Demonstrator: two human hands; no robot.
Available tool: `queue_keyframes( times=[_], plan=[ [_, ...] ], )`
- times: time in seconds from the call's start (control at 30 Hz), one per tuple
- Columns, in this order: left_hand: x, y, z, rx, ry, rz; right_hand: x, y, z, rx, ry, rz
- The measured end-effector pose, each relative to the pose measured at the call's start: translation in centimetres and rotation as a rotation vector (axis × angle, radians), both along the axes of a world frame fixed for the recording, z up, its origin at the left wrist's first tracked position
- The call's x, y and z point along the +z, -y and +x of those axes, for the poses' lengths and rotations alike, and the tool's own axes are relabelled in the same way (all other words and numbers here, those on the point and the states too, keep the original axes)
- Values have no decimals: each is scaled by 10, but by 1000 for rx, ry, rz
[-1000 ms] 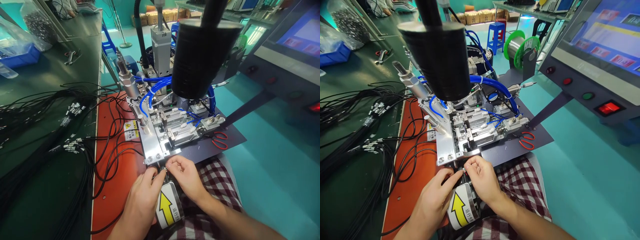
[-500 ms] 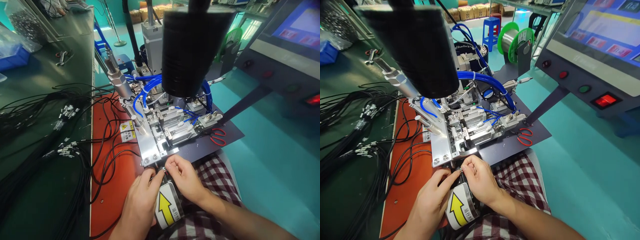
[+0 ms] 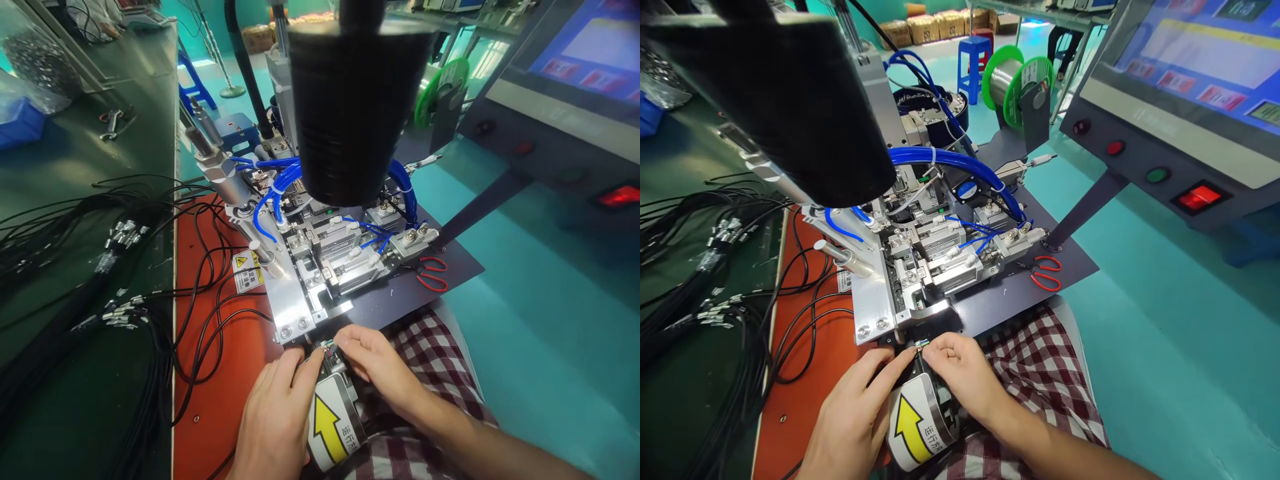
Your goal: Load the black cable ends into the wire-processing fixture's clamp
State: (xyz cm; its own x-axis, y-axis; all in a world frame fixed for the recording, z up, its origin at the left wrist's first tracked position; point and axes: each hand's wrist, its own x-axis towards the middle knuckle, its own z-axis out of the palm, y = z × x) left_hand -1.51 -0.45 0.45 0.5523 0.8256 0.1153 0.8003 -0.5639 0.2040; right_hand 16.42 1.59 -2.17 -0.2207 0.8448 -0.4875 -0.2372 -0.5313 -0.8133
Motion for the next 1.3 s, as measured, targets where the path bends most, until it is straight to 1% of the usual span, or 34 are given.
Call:
queue_keyframes(
  times=[0.07,0.13,0.17,0.27,0.3,0.33,0.37,0.4,0.5,0.57,0.63,0.7,0.8,0.93,1.07,1.13,1.3],
  plan=[
    [-2,-2,-1,0,28,15,0,8,-3,5,73,44],
    [-4,-3,-1,3,61,23,-1,14,-5,-3,241,145],
    [-5,-4,-2,0,79,24,0,16,-5,-7,351,226],
    [-8,-4,-2,-11,122,22,7,15,0,18,658,543],
    [-8,-4,-2,-10,124,21,11,13,2,32,713,623],
    [-8,-4,-2,-4,120,19,14,10,4,44,731,660],
    [-8,-4,-2,2,113,19,16,7,5,48,711,647],
    [-7,-4,-2,6,101,21,17,4,6,45,655,586],
    [0,-4,0,8,34,71,11,-2,5,57,330,249],
    [5,-2,1,31,-42,112,3,-4,4,74,126,73],
    [8,1,1,77,-107,100,-2,-4,4,74,19,3],
    [6,3,2,103,-100,36,-2,-3,4,50,0,13],
    [0,5,5,122,19,-22,3,-4,2,3,26,64],
    [-4,3,13,144,118,59,3,-5,-4,-50,30,83],
    [-1,0,17,117,173,138,-2,-6,-6,-15,-71,-10],
    [0,0,17,91,180,156,-2,-6,-5,1,-75,-30],
    [-1,-1,14,60,157,161,4,-7,-6,2,-5,36]
  ],
)
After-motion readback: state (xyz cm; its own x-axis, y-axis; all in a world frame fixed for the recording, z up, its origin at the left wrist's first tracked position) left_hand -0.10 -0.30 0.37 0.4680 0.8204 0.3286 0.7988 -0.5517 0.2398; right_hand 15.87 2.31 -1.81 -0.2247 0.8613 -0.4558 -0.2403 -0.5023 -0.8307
